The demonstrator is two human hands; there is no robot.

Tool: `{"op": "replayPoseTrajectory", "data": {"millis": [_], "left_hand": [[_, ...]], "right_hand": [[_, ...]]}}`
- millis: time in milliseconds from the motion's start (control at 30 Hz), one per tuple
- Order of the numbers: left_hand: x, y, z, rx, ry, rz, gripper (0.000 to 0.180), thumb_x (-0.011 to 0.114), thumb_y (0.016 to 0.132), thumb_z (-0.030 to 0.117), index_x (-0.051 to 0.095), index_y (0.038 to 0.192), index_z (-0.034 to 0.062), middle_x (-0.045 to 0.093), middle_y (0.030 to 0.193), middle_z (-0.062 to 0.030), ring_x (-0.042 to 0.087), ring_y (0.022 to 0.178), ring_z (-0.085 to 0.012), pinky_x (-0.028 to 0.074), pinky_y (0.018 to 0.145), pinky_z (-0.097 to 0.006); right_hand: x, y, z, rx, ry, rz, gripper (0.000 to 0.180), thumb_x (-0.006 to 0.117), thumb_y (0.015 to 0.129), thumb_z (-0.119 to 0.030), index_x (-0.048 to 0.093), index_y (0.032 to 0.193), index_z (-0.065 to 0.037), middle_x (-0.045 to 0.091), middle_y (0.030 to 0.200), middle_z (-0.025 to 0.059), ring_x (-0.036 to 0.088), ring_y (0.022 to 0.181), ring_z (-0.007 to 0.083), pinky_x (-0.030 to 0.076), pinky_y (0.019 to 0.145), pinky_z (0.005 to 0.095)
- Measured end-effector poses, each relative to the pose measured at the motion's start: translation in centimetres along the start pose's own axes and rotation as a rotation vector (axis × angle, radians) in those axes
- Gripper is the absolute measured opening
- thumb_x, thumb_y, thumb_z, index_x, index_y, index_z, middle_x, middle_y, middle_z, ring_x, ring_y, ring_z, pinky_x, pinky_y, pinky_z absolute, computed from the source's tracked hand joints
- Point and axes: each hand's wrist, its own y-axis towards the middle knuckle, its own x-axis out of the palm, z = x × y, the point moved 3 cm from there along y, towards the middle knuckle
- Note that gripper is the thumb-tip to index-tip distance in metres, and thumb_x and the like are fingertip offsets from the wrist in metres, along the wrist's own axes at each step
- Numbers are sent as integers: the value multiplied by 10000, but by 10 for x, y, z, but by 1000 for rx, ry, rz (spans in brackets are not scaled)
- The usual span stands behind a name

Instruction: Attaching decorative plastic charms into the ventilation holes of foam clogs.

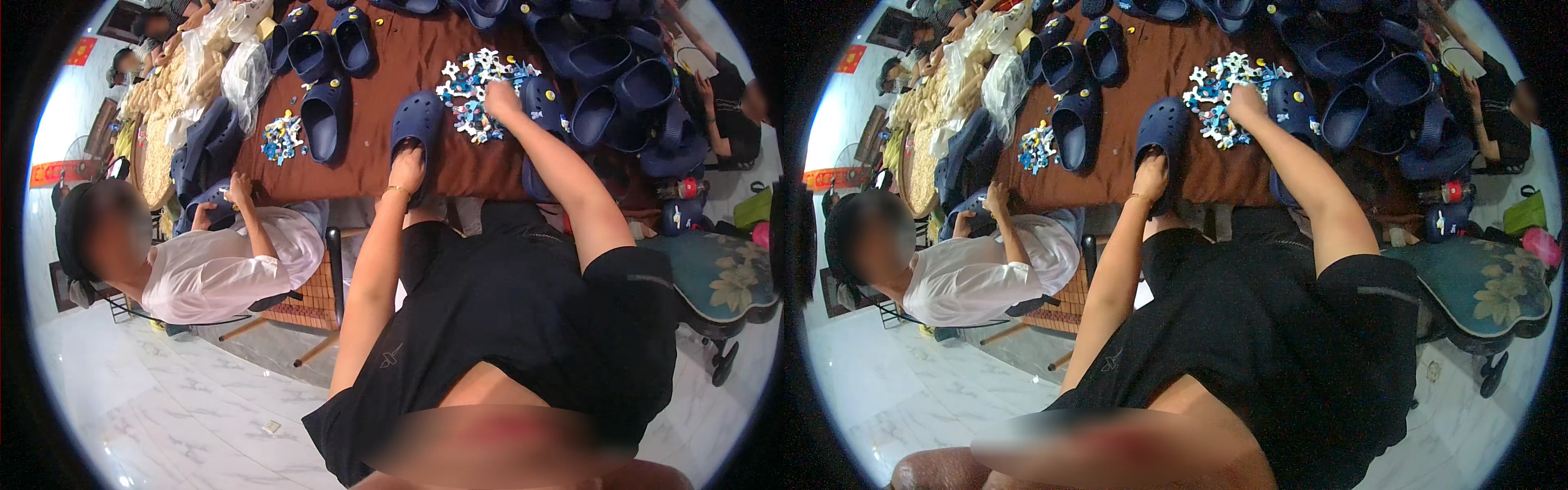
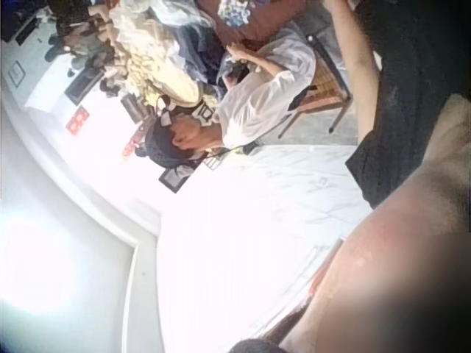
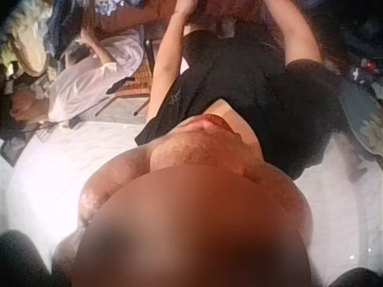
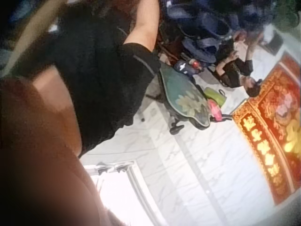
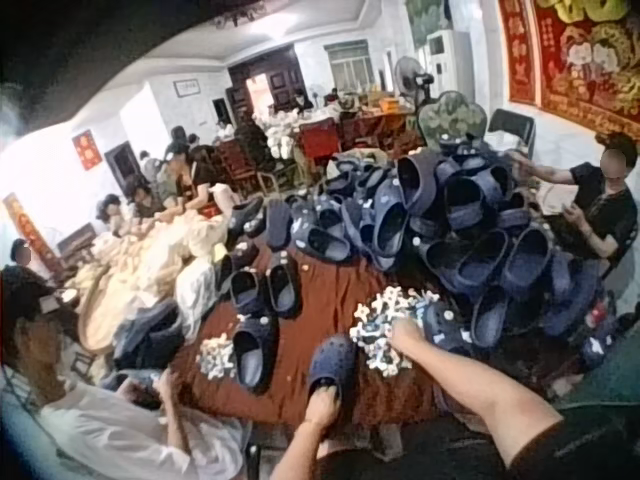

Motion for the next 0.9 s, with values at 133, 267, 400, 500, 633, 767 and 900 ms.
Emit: {"op": "replayPoseTrajectory", "data": {"millis": [133, 267, 400, 500, 633, 767, 900], "left_hand": [[-4, -8, 2, 85, -85, 107, 242, 479, 729, 113, 533, 941, 10, 527, 944, -239, 496, 917, -358, 394, 808, -423], [3, -7, 1, 21, -52, 114, 169, 488, 758, 134, 516, 858, 0, 528, 846, -227, 506, 821, -368, 397, 724, -437], [4, -7, 1, 38, -28, 147, 164, 501, 755, 132, 511, 861, 8, 527, 831, -223, 507, 815, -369, 404, 720, -429], [4, -8, 1, 36, -21, 127, 162, 502, 754, 128, 505, 868, 14, 527, 842, -221, 506, 816, -372, 405, 724, -427], [2, -7, 1, 68, -14, 173, 173, 504, 753, 128, 493, 884, 15, 523, 870, -218, 503, 826, -371, 403, 741, -425], [2, -8, 1, 48, -8, 157, 183, 504, 751, 129, 487, 894, 16, 521, 874, -212, 501, 830, -370, 399, 745, -424], [4, -7, -1, -1, -40, 75, 182, 506, 748, 129, 484, 889, 16, 522, 865, -205, 503, 822, -364, 399, 737, -425]], "right_hand": [[-13, 23, 16, 53, 62, 156, 297, 524, 717, -101, 513, 1013, -75, 479, 1041, 200, 516, 918, 376, 432, 776, 431], [-8, 36, 16, 59, -15, 85, 301, 532, 731, -119, 501, 1025, -70, 480, 1043, 194, 512, 929, 380, 433, 773, 438], [-9, 31, 12, 11, -85, 96, 247, 472, 763, -128, 498, 995, -49, 485, 1046, 202, 536, 904, 364, 445, 748, 445], [-13, 26, 10, -75, -82, 141, 232, 467, 767, -139, 490, 976, -42, 556, 945, 176, 567, 854, 330, 454, 722, 433], [-9, 27, -10, -135, 343, 193, 323, 655, 643, -206, 580, 906, -34, 613, 827, 138, 599, 759, 257, 464, 679, 364], [26, 19, -53, -76, 1025, -454, 183, 604, 705, -97, 603, 854, 10, 593, 646, 51, 528, 490, 84, 382, 387, 205], [37, 17, -75, -43, 812, -509, 135, 618, 692, -85, 602, 790, 7, 558, 576, 59, 484, 426, 93, 362, 368, 232]]}}
